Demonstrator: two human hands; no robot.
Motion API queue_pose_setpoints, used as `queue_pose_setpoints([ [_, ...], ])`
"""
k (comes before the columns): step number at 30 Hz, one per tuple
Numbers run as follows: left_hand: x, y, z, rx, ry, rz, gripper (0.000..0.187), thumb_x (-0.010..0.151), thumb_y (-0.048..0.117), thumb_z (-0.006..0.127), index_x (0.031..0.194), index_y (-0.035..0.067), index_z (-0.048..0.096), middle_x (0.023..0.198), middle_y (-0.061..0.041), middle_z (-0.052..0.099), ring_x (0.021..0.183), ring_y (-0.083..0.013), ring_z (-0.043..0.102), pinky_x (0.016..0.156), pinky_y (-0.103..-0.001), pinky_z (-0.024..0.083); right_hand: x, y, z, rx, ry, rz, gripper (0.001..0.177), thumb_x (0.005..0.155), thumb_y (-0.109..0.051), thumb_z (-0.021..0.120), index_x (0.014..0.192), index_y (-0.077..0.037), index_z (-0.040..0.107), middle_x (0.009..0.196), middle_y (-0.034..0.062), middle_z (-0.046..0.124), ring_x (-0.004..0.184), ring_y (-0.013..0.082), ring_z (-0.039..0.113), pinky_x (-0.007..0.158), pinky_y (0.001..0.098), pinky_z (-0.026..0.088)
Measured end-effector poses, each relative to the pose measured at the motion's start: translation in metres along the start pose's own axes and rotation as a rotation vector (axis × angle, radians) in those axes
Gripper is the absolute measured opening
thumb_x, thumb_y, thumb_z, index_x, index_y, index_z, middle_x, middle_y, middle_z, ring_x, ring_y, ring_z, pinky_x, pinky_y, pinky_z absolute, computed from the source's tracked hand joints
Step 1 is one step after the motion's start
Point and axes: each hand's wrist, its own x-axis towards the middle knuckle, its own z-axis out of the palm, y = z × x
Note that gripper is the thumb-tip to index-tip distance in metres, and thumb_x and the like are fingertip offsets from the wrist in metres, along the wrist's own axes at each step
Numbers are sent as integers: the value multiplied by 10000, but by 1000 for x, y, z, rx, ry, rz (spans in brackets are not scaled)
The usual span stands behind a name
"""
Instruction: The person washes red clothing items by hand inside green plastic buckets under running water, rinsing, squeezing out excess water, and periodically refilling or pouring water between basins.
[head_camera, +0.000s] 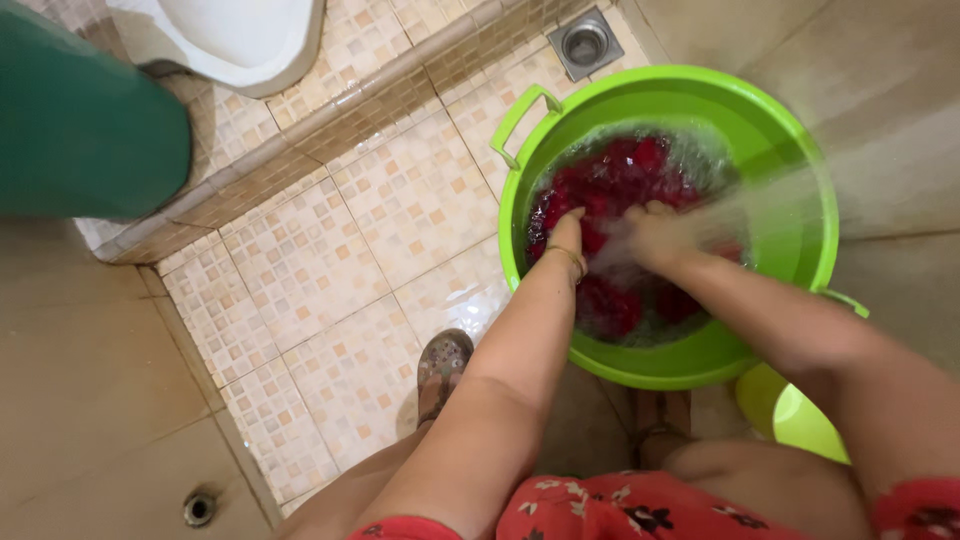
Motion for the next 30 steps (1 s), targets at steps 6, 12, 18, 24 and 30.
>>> queue_pose_setpoints([
  [6, -27, 2, 2, -97, -336, -16, 599, 950, 630, 487, 1219, 125, 666, 1064, -145, 717, 963, -326, 675, 905, -478, 532, -83, -44, -84, 555, 619, -281, 271, 720, -107, 638, 982, -132, 700, 1067, 160, 599, 1017, 393, 602, 883, 485, 506],
  [12, -13, -16, 1, -267, -493, 328, 328, 1119, 337, 599, 1267, 54, 678, 1158, -111, 683, 1042, -266, 652, 989, -461, 505, -44, -42, -66, 230, 463, -214, 348, 741, -290, 723, 1025, -104, 645, 954, 136, 618, 864, 343, 628, 715, 496, 514],
  [18, -21, -5, 6, -259, -85, 273, 488, 976, 375, 537, 1285, 13, 640, 1268, -168, 682, 1119, -324, 663, 982, -487, 535, -9, -17, -20, 14, 14, 70, 326, 952, -234, 545, 1256, -126, 589, 1151, 198, 631, 998, 385, 667, 810, 509, 552],
  [24, 4, -16, -1, -73, 238, 119, 520, 961, 413, 539, 1298, 30, 637, 1305, -170, 670, 1146, -340, 648, 1001, -510, 518, -15, -22, -28, -11, -203, -26, 314, 853, -290, 624, 1143, -182, 679, 1187, 144, 635, 1077, 363, 641, 876, 500, 543],
  [30, -14, -1, 1, -225, -68, 23, 552, 946, 450, 542, 1312, 47, 634, 1343, -172, 658, 1173, -355, 633, 1021, -533, 502, -52, -15, -94, 222, 67, -124, 326, 747, -117, 727, 1061, -197, 761, 1022, 127, 701, 1005, 341, 675, 876, 460, 549],
])
